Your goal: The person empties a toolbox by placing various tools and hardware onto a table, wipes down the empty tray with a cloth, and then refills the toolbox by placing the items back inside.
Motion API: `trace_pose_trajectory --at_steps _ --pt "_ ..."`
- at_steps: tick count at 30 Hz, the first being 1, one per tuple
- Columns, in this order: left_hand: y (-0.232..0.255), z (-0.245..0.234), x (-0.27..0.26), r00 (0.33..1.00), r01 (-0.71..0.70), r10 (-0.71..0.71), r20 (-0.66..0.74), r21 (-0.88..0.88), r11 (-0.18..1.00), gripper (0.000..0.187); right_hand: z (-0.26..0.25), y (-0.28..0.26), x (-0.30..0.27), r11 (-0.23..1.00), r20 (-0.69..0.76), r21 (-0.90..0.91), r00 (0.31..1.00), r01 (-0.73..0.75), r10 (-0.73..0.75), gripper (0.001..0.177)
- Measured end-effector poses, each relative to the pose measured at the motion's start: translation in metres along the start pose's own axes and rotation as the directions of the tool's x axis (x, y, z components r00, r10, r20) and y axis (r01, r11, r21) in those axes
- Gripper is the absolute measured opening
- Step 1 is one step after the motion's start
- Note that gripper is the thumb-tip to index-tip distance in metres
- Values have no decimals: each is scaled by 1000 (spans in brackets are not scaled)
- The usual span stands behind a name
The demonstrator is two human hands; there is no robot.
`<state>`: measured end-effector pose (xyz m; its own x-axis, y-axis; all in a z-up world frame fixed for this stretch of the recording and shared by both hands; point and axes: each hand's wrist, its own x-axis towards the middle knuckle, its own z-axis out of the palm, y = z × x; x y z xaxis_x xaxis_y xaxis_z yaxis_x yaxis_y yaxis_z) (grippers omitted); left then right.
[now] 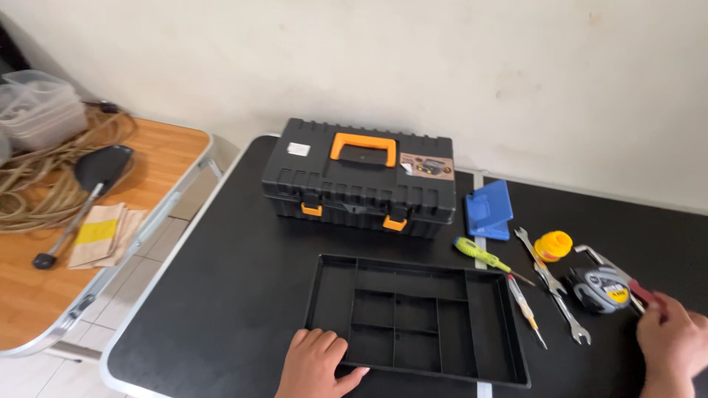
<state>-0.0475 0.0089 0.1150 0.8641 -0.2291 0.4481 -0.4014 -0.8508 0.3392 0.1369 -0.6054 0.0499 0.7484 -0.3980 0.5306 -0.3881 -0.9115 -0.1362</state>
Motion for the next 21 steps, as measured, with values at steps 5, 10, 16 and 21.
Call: trace_pose_trajectory --at_steps 5,10,16,21 --pt "-10 -35 0 990 58 -52 128 -41 998 47 16 2 4 985 53 167 998 -34 26 20" --pt "-27 -81 -9 982 70 -56 179 -73 995 43 60 3 25 711 44 703 998 -2 -41 24" --pt "-62 -107 -32 994 108 -108 -4 22 994 40 46 -7 16 848 36 529 999 8 -32 22" --pt "-66 -106 -53 982 179 -170 -87 122 976 46 37 -13 17 870 193 435 968 -231 161 23"
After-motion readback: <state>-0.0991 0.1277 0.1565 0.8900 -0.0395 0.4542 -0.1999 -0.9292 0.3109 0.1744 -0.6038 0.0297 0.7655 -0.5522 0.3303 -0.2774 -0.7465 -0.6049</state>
